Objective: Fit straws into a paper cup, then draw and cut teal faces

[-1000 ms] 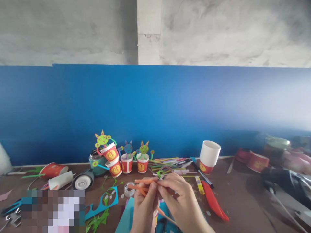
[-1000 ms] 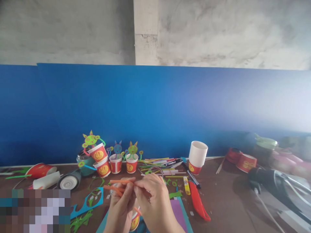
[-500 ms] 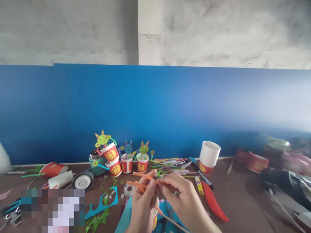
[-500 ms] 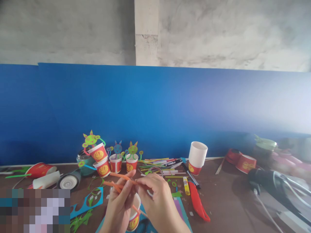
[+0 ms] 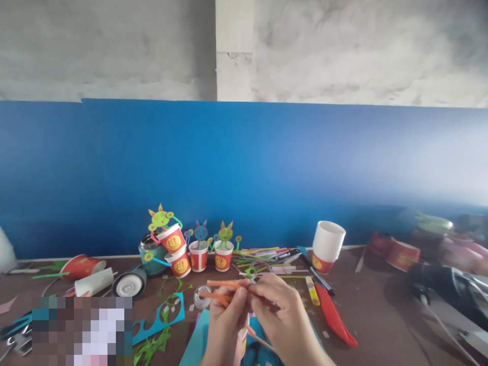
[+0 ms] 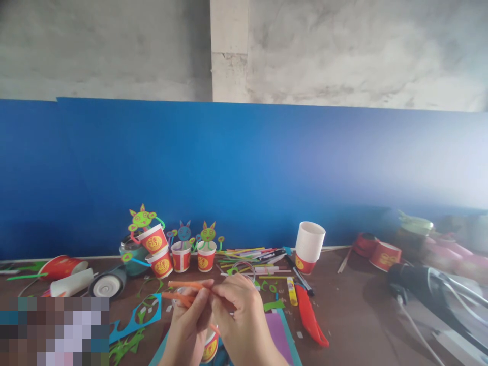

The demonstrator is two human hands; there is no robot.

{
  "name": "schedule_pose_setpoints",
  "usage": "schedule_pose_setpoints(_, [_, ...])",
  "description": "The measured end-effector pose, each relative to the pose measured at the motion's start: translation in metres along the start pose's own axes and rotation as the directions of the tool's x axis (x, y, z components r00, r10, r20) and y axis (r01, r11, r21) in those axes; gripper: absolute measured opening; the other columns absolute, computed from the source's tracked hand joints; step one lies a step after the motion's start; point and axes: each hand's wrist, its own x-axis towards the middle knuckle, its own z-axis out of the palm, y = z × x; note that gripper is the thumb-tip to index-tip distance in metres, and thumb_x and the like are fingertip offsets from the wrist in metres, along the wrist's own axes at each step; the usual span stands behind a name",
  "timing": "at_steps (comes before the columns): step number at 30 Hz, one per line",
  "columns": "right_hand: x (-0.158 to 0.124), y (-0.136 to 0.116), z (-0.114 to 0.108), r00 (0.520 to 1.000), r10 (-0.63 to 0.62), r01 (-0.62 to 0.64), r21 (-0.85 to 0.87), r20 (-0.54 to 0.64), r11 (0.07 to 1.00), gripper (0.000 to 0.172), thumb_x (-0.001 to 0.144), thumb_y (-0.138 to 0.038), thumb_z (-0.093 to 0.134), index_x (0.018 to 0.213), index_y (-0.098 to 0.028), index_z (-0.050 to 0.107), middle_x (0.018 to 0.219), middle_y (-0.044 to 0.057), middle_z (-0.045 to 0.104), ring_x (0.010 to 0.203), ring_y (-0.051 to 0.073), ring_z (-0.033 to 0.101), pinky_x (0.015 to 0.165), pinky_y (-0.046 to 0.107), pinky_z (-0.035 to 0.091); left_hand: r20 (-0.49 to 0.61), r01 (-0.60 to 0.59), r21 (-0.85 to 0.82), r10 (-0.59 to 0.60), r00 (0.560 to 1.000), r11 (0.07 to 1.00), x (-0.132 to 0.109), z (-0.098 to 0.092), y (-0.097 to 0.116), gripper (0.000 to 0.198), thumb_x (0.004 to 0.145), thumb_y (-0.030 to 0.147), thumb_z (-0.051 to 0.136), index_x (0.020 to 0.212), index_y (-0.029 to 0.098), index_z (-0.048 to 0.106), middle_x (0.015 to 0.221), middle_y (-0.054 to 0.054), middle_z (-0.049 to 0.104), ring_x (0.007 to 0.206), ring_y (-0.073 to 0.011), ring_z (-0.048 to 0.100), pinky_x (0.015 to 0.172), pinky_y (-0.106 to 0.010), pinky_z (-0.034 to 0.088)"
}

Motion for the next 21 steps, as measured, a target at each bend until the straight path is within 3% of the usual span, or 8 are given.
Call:
schedule_pose_setpoints(4, [0.002,-0.001,-0.008,0.995,0.095,-0.095,0.009,0.027,0.995,0.019,0.081,-0.017,0.054,0.087,-0.022,0.072,0.082,0.005,0.069,0.08,0.019,0.062,0.073,0.028,0.047,-0.063,-0.033,0.013,0.033,0.997,0.999,-0.004,0.007,0.009,0.031,0.049,0.035,0.087,0.07,0.017,0.073,0.059,0.0,0.065,0.056,-0.0083,0.059,0.053,-0.014,0.043])
schedule_pose_setpoints(6, [0.003,-0.001,-0.011,0.993,0.117,-0.117,-0.014,0.027,0.993,0.017,0.082,-0.019,0.056,0.085,-0.023,0.073,0.081,0.004,0.069,0.078,0.019,0.062,0.072,0.028,0.047,-0.083,-0.032,0.031,0.035,0.996,0.999,-0.005,0.008,0.012,0.033,0.048,0.036,0.087,0.071,0.017,0.072,0.057,0.001,0.063,0.055,-0.008,0.058,0.051,-0.014,0.042])
schedule_pose_setpoints(13, [-0.002,0.002,-0.003,0.999,0.052,-0.052,-0.016,0.002,0.999,0.02,0.084,-0.018,0.052,0.076,-0.02,0.07,0.071,0.004,0.066,0.069,0.017,0.059,0.066,0.027,0.045,-0.065,-0.02,0.029,0.021,0.998,0.999,-0.001,0.003,0.005,0.038,0.047,0.039,0.087,0.071,0.016,0.069,0.059,0.0,0.063,0.056,-0.0099,0.06,0.054,-0.017,0.046])
schedule_pose_setpoints(21, [-0.002,0.007,0.007,0.997,0.074,-0.069,0.174,-0.023,0.982,0.019,0.083,-0.021,0.056,0.081,-0.02,0.074,0.073,0.005,0.065,0.071,0.017,0.06,0.065,0.025,0.047,-0.076,0.03,-0.016,-0.031,0.997,0.999,-0.005,0.003,0.004,0.041,0.048,0.041,0.086,0.075,0.018,0.068,0.063,0.001,0.063,0.061,-0.0118,0.063,0.06,-0.02,0.05])
